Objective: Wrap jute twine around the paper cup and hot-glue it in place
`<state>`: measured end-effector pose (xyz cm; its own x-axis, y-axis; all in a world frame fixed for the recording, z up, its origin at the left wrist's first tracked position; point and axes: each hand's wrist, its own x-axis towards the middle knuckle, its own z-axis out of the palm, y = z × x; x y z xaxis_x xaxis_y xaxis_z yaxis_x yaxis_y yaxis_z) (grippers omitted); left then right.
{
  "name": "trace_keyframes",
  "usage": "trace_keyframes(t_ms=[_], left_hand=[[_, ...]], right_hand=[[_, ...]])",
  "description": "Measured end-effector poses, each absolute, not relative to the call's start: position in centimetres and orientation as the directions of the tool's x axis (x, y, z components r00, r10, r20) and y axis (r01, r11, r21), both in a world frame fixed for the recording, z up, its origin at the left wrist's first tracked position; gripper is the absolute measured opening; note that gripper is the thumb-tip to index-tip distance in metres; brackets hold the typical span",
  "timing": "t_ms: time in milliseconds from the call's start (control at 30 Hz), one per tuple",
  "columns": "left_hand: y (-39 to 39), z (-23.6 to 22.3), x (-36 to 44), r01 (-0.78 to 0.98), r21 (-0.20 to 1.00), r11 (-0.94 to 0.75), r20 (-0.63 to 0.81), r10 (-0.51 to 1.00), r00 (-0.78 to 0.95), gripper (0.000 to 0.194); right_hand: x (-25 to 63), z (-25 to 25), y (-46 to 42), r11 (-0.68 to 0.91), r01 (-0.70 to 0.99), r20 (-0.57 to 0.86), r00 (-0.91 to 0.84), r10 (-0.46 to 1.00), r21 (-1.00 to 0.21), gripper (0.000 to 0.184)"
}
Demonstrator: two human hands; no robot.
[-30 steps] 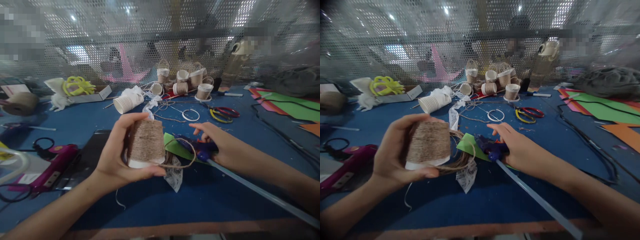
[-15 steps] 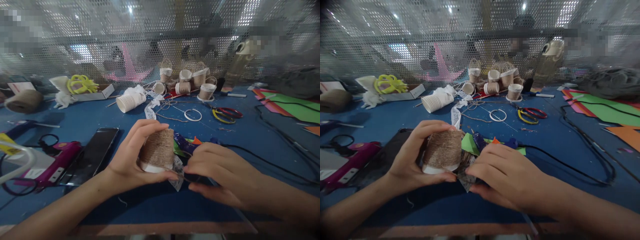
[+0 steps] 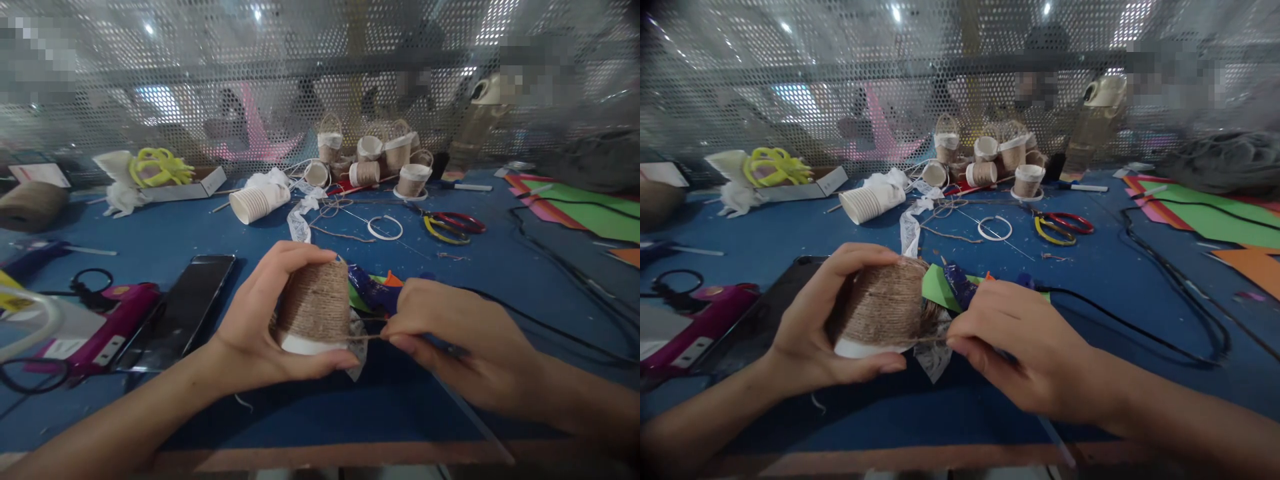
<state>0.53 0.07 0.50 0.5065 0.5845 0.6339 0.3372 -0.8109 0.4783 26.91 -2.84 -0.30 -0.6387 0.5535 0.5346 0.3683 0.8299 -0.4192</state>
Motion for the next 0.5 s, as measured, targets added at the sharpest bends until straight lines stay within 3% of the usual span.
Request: trace_keyframes(t_ms=[500], left_hand=[[-0.49,0.14,0.9,0.249,0.56,-0.79,0.68,0.61,0.407,0.081]], right_hand=[[25.88,-0.45,-3.04,0.837,0.33,0.557,-0.631,0.539,-0.437,0.013]])
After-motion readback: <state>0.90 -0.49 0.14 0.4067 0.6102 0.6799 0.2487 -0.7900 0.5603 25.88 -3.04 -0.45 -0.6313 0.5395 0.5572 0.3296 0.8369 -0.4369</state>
